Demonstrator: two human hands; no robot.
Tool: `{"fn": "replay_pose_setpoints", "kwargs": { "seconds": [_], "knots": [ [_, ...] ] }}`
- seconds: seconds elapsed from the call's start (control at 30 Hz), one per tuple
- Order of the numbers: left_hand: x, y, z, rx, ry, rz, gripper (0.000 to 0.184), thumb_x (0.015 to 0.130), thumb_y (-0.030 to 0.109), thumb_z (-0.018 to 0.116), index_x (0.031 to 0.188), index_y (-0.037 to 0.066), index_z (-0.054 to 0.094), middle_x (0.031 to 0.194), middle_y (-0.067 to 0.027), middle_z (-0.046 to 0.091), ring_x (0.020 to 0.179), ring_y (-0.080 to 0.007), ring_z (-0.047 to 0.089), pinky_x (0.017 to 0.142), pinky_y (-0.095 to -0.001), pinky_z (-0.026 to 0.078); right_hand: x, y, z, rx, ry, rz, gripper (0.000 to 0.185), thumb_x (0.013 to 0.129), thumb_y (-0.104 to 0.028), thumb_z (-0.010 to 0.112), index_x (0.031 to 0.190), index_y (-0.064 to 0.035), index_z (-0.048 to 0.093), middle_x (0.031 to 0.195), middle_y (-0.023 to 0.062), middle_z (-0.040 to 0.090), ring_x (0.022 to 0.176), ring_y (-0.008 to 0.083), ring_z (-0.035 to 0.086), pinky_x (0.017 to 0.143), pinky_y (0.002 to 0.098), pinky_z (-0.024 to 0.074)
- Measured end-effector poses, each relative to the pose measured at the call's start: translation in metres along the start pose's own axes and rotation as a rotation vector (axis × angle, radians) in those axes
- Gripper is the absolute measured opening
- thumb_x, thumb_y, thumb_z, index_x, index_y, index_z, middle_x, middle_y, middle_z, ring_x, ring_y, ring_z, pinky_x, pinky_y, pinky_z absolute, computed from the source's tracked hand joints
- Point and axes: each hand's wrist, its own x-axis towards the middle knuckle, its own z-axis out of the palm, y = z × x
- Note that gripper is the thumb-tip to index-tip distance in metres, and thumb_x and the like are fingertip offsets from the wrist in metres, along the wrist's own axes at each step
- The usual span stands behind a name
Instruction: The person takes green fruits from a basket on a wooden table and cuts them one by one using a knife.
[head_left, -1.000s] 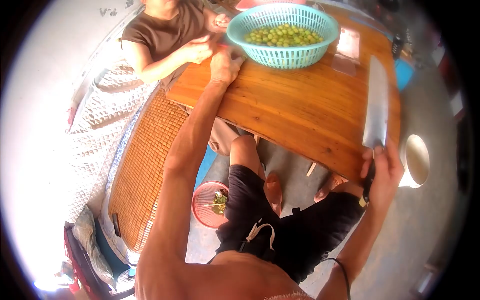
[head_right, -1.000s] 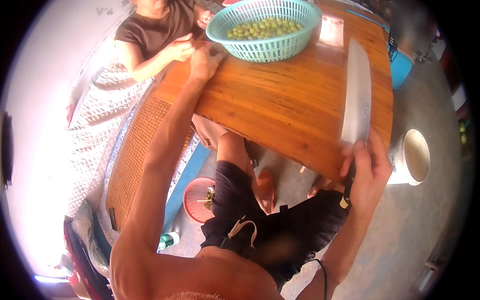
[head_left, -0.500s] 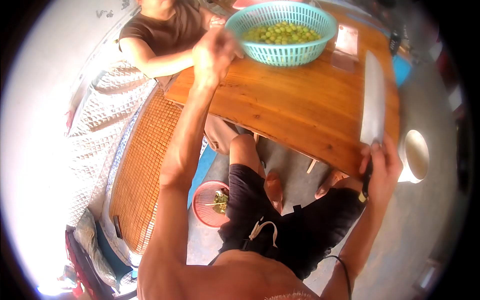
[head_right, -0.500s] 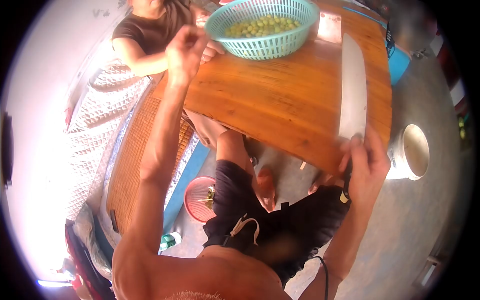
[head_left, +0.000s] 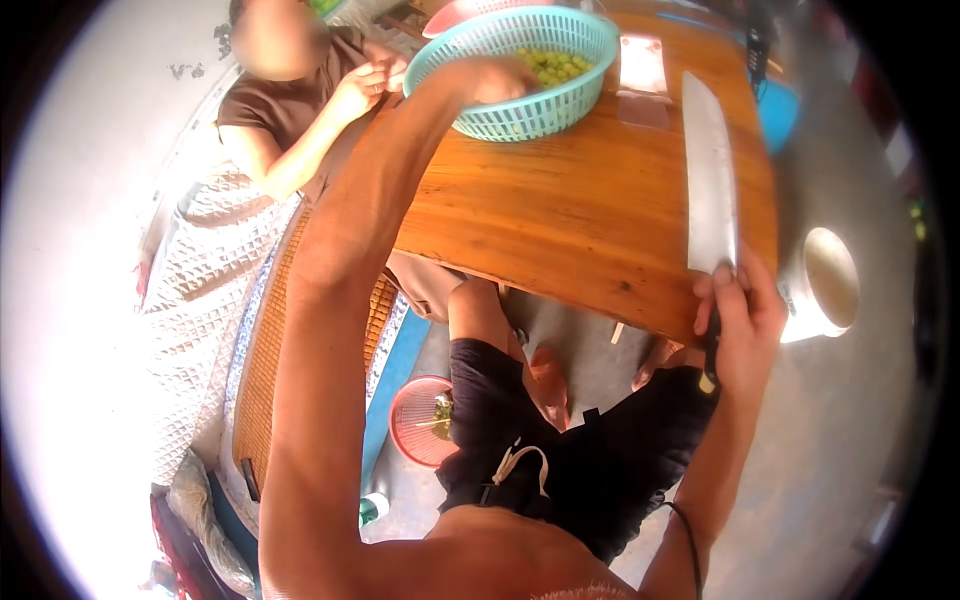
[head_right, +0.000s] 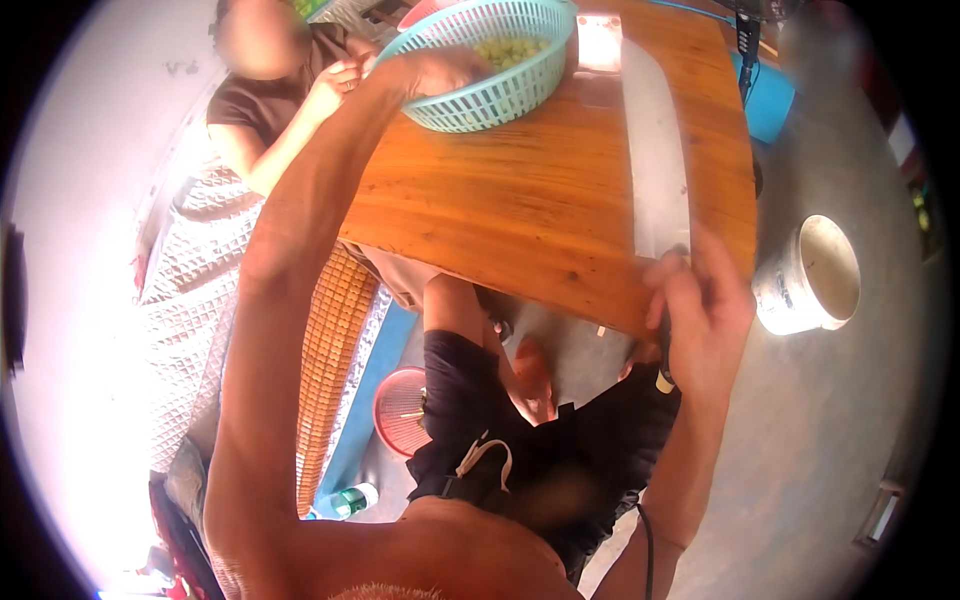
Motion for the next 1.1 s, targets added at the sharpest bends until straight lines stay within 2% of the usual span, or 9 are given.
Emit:
{"fn": "replay_pose_setpoints", "kwargs": {
  "seconds": [0.13, 0.23, 0.33, 0.43, 0.53, 0.6, 0.7, 0.93, 1.1],
  "knots": [
    [-0.001, 0.006, -0.002, -0.029, 0.038, 0.076, 0.041, 0.090, 0.028, 0.069, 0.126, 0.010, 0.072, 0.116, -0.0129, 0.073, 0.100, -0.0258, 0.067, 0.090, -0.0411, 0.052, -0.002, 0.005, -0.001, 0.015, 0.009, 0.029, 0.043, 0.096, 0.002, 0.052, 0.139, 0.0049, 0.055, 0.083, 0.0063, 0.065, 0.056, 0.0072, 0.052, 0.054, 0.0220, 0.0429],
    [-0.023, 0.008, -0.012, -0.092, 0.179, 0.077, 0.030, 0.095, 0.019, 0.066, 0.120, 0.006, 0.073, 0.114, -0.0116, 0.073, 0.093, -0.0170, 0.067, 0.084, -0.0348, 0.054, -0.002, 0.005, -0.001, 0.027, -0.024, 0.010, 0.044, 0.096, 0.004, 0.051, 0.140, 0.0046, 0.055, 0.083, 0.0067, 0.065, 0.057, 0.0070, 0.052, 0.054, 0.0220, 0.0433],
    [-0.041, -0.001, -0.024, -0.462, 0.281, 0.189, 0.030, 0.089, 0.021, 0.076, 0.114, 0.006, 0.074, 0.093, -0.0106, 0.074, 0.077, -0.0178, 0.066, 0.069, -0.0342, 0.054, -0.002, 0.004, 0.000, 0.012, -0.020, 0.012, 0.045, 0.095, 0.004, 0.051, 0.140, 0.0045, 0.055, 0.084, 0.0068, 0.065, 0.057, 0.0070, 0.052, 0.054, 0.0218, 0.0434],
    [-0.103, 0.015, -0.010, -0.531, 0.545, 0.198, 0.020, 0.090, 0.010, 0.075, 0.110, 0.005, 0.073, 0.094, -0.0063, 0.071, 0.075, -0.0077, 0.061, 0.065, -0.0235, 0.051, -0.003, 0.003, 0.000, -0.023, -0.019, 0.029, 0.046, 0.095, 0.004, 0.050, 0.141, 0.0043, 0.055, 0.084, 0.0068, 0.065, 0.057, 0.0071, 0.052, 0.054, 0.0217, 0.0430],
    [-0.145, 0.016, 0.032, -0.635, 0.525, 0.205, 0.023, 0.090, 0.016, 0.076, 0.110, 0.006, 0.073, 0.087, -0.0012, 0.071, 0.075, -0.0117, 0.063, 0.066, -0.0315, 0.053, -0.004, 0.005, 0.002, -0.046, -0.051, -0.050, 0.047, 0.095, 0.003, 0.052, 0.142, 0.0045, 0.054, 0.083, 0.0058, 0.065, 0.056, 0.0072, 0.051, 0.054, 0.0216, 0.0422],
    [-0.146, 0.010, 0.081, -0.473, 0.637, 0.333, 0.020, 0.090, 0.017, 0.075, 0.106, 0.006, 0.071, 0.087, -0.0032, 0.071, 0.075, -0.0166, 0.066, 0.067, -0.0333, 0.054, -0.003, 0.000, 0.006, -0.126, -0.045, -0.007, 0.040, 0.099, -0.004, 0.057, 0.139, 0.0033, 0.058, 0.083, 0.0063, 0.065, 0.056, 0.0085, 0.050, 0.056, 0.0221, 0.0415],
    [-0.147, 0.018, 0.114, -0.291, 0.648, 0.214, 0.018, 0.088, 0.017, 0.074, 0.102, 0.006, 0.069, 0.089, -0.0094, 0.071, 0.078, -0.0254, 0.069, 0.071, -0.0365, 0.055, -0.005, -0.009, 0.015, -0.270, -0.065, 0.114, 0.041, 0.098, -0.004, 0.058, 0.139, 0.0004, 0.059, 0.083, 0.0051, 0.065, 0.057, 0.0070, 0.050, 0.055, 0.0221, 0.0413],
    [-0.141, 0.012, 0.138, -0.256, 0.688, 0.214, 0.019, 0.089, 0.020, 0.075, 0.105, 0.009, 0.073, 0.092, -0.0102, 0.066, 0.081, -0.0276, 0.067, 0.073, -0.0360, 0.054, -0.002, -0.015, 0.043, -0.354, -0.242, 0.115, 0.039, 0.096, -0.003, 0.058, 0.135, -0.0036, 0.064, 0.080, 0.0025, 0.065, 0.057, 0.0042, 0.050, 0.054, 0.0219, 0.0419],
    [-0.144, 0.017, 0.141, -0.273, 0.695, 0.158, 0.019, 0.089, 0.020, 0.076, 0.104, 0.008, 0.074, 0.093, -0.0107, 0.067, 0.083, -0.0303, 0.067, 0.075, -0.0385, 0.054, 0.013, -0.035, 0.064, -0.522, -0.397, 0.133, 0.036, 0.094, -0.014, 0.062, 0.129, -0.0081, 0.065, 0.076, 0.0146, 0.063, 0.065, 0.0260, 0.062, 0.064, 0.0389, 0.0492]
  ]
}}
